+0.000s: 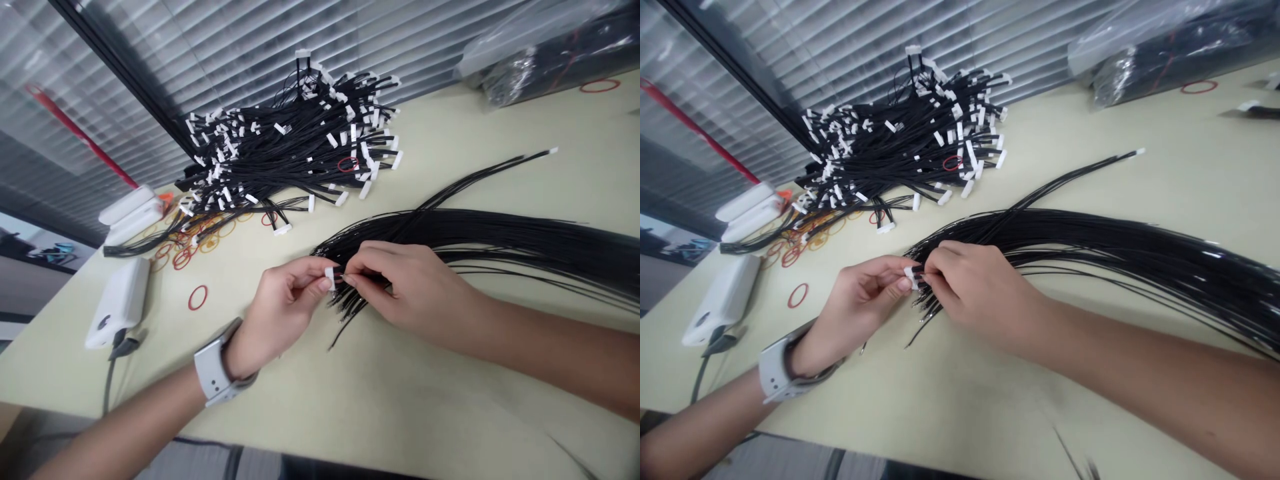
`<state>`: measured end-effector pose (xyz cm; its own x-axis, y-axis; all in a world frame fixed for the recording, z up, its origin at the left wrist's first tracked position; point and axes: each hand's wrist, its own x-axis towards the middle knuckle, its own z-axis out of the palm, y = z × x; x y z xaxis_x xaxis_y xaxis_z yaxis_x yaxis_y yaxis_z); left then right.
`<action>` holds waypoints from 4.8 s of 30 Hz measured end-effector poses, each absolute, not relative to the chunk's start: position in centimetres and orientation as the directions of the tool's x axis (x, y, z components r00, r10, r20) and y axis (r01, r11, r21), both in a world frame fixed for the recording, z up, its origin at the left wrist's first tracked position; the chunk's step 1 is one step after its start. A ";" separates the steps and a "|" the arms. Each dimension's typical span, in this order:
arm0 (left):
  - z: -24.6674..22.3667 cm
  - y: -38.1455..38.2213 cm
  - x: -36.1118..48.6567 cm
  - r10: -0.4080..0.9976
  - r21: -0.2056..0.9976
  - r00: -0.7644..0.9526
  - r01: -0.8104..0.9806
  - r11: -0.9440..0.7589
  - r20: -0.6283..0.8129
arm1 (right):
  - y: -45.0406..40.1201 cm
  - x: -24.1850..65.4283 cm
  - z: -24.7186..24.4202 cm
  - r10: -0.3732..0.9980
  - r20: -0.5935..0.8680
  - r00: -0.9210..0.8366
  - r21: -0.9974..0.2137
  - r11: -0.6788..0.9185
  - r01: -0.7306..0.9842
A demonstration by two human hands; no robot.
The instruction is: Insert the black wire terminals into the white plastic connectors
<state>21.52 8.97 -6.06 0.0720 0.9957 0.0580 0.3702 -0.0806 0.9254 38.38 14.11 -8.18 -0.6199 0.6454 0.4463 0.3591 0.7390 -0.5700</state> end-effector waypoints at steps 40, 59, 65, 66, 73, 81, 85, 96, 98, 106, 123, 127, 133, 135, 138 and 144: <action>-5.4 10.3 19.7 0.996 0.984 0.057 0.166 0.061 -0.071 | 14.2 39.8 -7.7 0.378 0.386 -0.842 -0.171 0.926 0.337; -4.7 9.3 20.8 0.997 0.931 0.077 0.363 -0.038 0.011 | 14.3 39.4 -6.2 0.765 0.330 -0.553 -0.641 0.611 0.464; -4.6 9.3 20.9 0.998 0.937 0.068 0.348 -0.017 -0.007 | 14.3 39.5 -6.1 0.763 0.316 -0.564 -0.651 0.607 0.456; -4.6 9.3 20.9 0.998 0.939 0.069 0.343 -0.017 -0.007 | 14.3 39.5 -6.1 0.762 0.316 -0.565 -0.650 0.608 0.455; -4.7 9.3 20.9 0.995 0.944 0.088 0.331 0.005 -0.036 | 14.3 39.5 -6.1 0.742 0.325 -0.587 -0.640 0.629 0.441; -4.7 9.3 21.0 0.995 0.944 0.098 0.330 -0.015 -0.019 | 14.3 39.5 -6.0 0.725 0.318 -0.611 -0.647 0.637 0.419; -4.5 9.4 21.1 0.996 0.940 0.090 0.341 -0.028 -0.003 | 14.3 39.4 -5.9 0.719 0.327 -0.613 -0.653 0.641 0.403; -4.6 9.3 21.0 0.989 0.938 0.148 0.342 -0.064 0.014 | 14.4 39.5 -5.7 0.728 0.311 -0.611 -0.678 0.620 0.395; -4.6 9.3 21.1 0.989 0.945 0.149 0.324 -0.051 0.002 | 14.3 39.6 -5.7 0.724 0.314 -0.614 -0.675 0.625 0.392; -5.0 9.1 21.0 0.984 0.956 0.173 0.293 -0.018 -0.034 | 14.3 39.4 -6.0 0.650 0.329 -0.685 -0.597 0.705 0.382; -5.4 9.6 20.9 0.988 0.964 0.144 0.267 0.012 -0.052 | 14.7 39.6 -6.5 0.665 0.240 -0.707 -0.637 0.658 0.402; -5.3 9.8 20.5 0.990 0.968 0.130 0.250 0.021 -0.055 | 14.9 40.1 -6.4 0.625 0.312 -0.715 -0.591 0.717 0.370; -5.2 10.1 20.2 0.990 0.971 0.135 0.239 0.016 -0.050 | 15.4 40.2 -6.0 0.671 0.271 -0.690 -0.648 0.657 0.385; -5.2 10.2 20.1 0.990 0.970 0.132 0.243 0.015 -0.049 | 15.6 40.3 -6.0 0.677 0.253 -0.691 -0.672 0.637 0.378; -5.2 10.2 20.1 0.990 0.974 0.123 0.221 0.040 -0.069 | 16.0 40.3 -6.0 0.648 0.326 -0.688 -0.658 0.678 0.327; -5.2 10.3 19.9 0.987 0.987 0.125 0.139 0.082 -0.099 | 16.0 40.4 -5.9 0.676 0.336 -0.656 -0.675 0.658 0.333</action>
<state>19.91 10.31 -5.21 0.1248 0.9872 -0.0992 0.1394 0.0815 0.9869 40.35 16.05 -5.92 -0.6558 0.6762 0.3357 0.3334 0.6583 -0.6749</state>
